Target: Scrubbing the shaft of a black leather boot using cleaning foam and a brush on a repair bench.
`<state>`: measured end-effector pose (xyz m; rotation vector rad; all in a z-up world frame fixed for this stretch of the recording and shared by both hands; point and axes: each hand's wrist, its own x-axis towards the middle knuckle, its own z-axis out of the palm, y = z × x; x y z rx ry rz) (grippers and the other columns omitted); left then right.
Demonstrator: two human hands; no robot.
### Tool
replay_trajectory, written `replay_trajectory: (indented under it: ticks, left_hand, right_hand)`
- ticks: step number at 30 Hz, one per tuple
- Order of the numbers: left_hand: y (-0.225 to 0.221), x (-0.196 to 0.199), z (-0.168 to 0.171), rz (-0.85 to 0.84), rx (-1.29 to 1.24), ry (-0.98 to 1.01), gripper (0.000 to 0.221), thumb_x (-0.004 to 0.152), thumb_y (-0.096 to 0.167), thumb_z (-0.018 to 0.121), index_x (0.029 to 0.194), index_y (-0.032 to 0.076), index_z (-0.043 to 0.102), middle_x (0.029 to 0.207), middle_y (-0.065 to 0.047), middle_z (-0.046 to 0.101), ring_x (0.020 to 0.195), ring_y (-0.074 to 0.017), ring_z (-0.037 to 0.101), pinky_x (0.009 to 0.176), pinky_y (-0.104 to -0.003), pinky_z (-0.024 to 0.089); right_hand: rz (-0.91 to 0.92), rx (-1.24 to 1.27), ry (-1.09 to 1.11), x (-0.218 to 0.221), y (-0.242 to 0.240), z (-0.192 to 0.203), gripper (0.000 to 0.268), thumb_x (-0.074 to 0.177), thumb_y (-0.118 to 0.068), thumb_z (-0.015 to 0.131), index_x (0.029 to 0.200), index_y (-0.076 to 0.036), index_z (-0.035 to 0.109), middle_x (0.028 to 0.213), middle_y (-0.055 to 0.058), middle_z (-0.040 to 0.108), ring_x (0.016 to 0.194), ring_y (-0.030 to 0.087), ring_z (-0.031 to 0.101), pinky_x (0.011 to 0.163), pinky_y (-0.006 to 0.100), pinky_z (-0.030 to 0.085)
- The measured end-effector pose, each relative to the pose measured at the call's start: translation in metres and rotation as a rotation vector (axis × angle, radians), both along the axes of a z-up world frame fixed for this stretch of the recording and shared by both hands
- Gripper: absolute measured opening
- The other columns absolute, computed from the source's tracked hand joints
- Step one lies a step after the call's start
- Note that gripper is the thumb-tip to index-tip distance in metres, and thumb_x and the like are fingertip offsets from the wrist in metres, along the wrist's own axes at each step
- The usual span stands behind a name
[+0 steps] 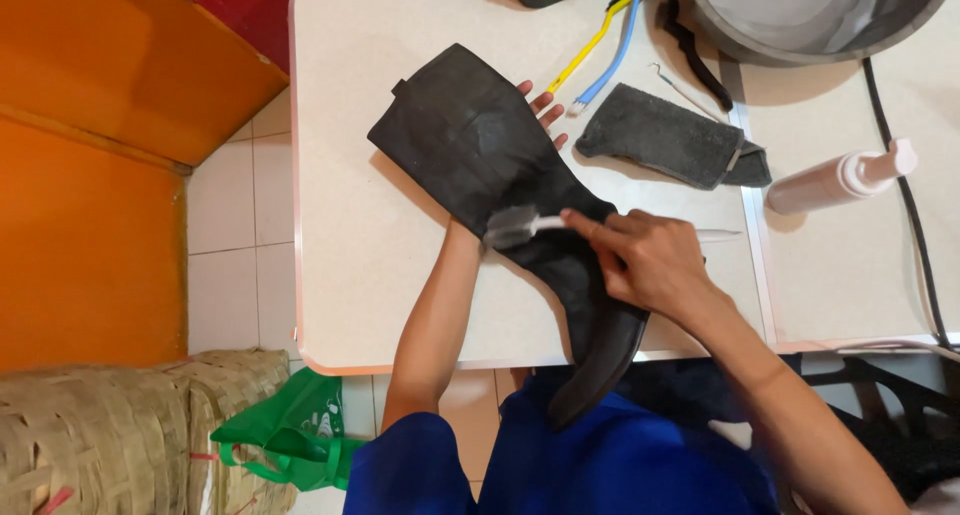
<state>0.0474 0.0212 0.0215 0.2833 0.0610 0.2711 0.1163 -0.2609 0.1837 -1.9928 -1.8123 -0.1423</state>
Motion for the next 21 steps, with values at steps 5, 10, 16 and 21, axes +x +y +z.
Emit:
replay_trajectory:
  ticks: [5,10,16,21]
  left_hand:
    - [-0.001,0.000,0.004,0.042,-0.018,0.020,0.037,0.108,0.038,0.050,0.140,0.021,0.057,0.140,-0.018,0.062,0.136,-0.0405,0.056,0.118,-0.070,0.034]
    - [0.002,0.005,0.002,0.008,-0.006,-0.006,0.035,0.108,0.039,0.051,0.139,0.023,0.058,0.140,-0.017,0.061,0.137,-0.0387,0.056,0.118,-0.069,0.033]
    - [0.003,0.002,0.007,0.020,-0.024,0.022,0.032,0.108,0.034,0.055,0.138,0.021,0.059,0.140,-0.018,0.061,0.137,-0.0397,0.055,0.117,-0.070,0.036]
    - [0.002,0.005,-0.003,0.045,-0.028,0.051,0.033,0.109,0.033,0.052,0.139,0.021,0.056,0.139,-0.019,0.061,0.136,-0.0410,0.056,0.115,-0.072,0.036]
  right_hand:
    - [0.038,0.006,-0.027,0.017,0.013,-0.003,0.051,0.086,-0.014,0.059,0.132,-0.029,0.073,0.066,0.002,0.064,0.062,0.026,0.064,0.058,0.038,0.054]
    - [0.104,0.008,-0.029,0.022,0.022,0.003,0.049,0.084,-0.014,0.059,0.127,-0.029,0.076,0.065,0.003,0.065,0.062,0.027,0.065,0.060,0.039,0.056]
    - [0.178,0.014,-0.018,0.020,0.030,-0.011,0.052,0.085,-0.014,0.057,0.128,-0.037,0.074,0.067,0.000,0.064,0.062,0.024,0.063,0.062,0.032,0.054]
    - [0.106,0.006,-0.086,0.044,0.035,-0.016,0.047,0.085,-0.018,0.058,0.125,-0.033,0.077,0.066,0.001,0.064,0.063,0.025,0.064,0.063,0.037,0.054]
